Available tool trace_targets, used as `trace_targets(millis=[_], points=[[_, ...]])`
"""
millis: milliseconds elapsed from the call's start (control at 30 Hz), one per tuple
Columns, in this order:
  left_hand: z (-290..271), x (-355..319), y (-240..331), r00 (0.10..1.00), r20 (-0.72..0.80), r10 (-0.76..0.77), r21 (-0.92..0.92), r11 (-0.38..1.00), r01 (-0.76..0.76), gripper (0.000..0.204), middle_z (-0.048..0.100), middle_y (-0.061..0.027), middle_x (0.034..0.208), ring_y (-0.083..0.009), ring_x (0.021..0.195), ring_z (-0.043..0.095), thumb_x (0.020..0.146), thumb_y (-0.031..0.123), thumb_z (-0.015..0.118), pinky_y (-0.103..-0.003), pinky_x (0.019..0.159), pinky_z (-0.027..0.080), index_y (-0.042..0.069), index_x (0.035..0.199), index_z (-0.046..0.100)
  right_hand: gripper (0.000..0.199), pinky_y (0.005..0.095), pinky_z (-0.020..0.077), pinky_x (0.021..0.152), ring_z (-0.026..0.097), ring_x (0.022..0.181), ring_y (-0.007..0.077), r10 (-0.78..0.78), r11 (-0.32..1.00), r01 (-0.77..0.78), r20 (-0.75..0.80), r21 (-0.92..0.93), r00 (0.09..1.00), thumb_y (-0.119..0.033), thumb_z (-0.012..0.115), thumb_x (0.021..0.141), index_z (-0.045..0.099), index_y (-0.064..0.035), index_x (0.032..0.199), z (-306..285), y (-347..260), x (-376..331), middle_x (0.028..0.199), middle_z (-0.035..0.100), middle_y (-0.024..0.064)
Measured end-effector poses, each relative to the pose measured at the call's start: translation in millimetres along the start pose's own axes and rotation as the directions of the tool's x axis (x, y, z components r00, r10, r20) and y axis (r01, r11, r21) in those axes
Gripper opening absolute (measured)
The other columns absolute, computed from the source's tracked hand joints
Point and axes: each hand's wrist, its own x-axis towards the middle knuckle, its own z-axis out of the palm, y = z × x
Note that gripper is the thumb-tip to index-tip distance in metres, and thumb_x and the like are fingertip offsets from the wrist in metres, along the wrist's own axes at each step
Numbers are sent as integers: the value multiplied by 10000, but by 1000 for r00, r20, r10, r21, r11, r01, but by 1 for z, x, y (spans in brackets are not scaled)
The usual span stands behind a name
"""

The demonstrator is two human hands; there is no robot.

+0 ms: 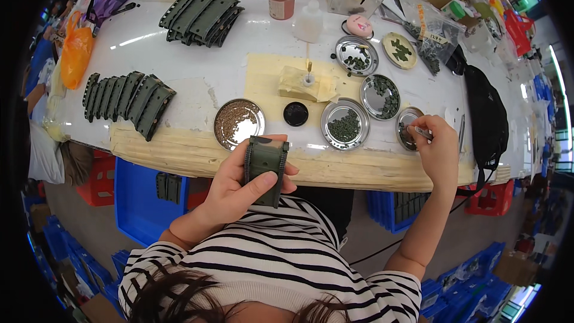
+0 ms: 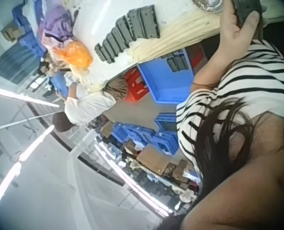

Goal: Cleaning and assembling plastic model tank components at a workshop bench.

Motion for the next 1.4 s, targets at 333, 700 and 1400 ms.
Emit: trace_targets(millis=[333,700,1400], points=[[7,2,-6,964,-173,200,7,979,-202,661,588,-181,1155,-186,939,643,956,48,496,-319,838,538,121,1499,126,154,369,475,671,604,736,299,-62,998,65,167,-11,984,27,598,751,529,-1,886,-1,3,5,841,601,147],[-11,1,-10,975,33,218,305,927,-218,156,589,-129,1134,-141,913,616,974,31,468,-281,845,506,11,1089,571,158,402,467,689,603,788,340,-144,988,151,159,-31,977,64,556,773,494,-7,899,2,10,2,869,589,170],[-20,8,-7,956,45,290,531,804,-268,208,568,-97,1072,-135,894,486,1025,171,394,-263,840,399,19,943,509,215,330,476,536,568,596,214,-608,634,578,-130,514,783,-15,712,750,615,-10,941,54,-157,-28,830,592,85]])
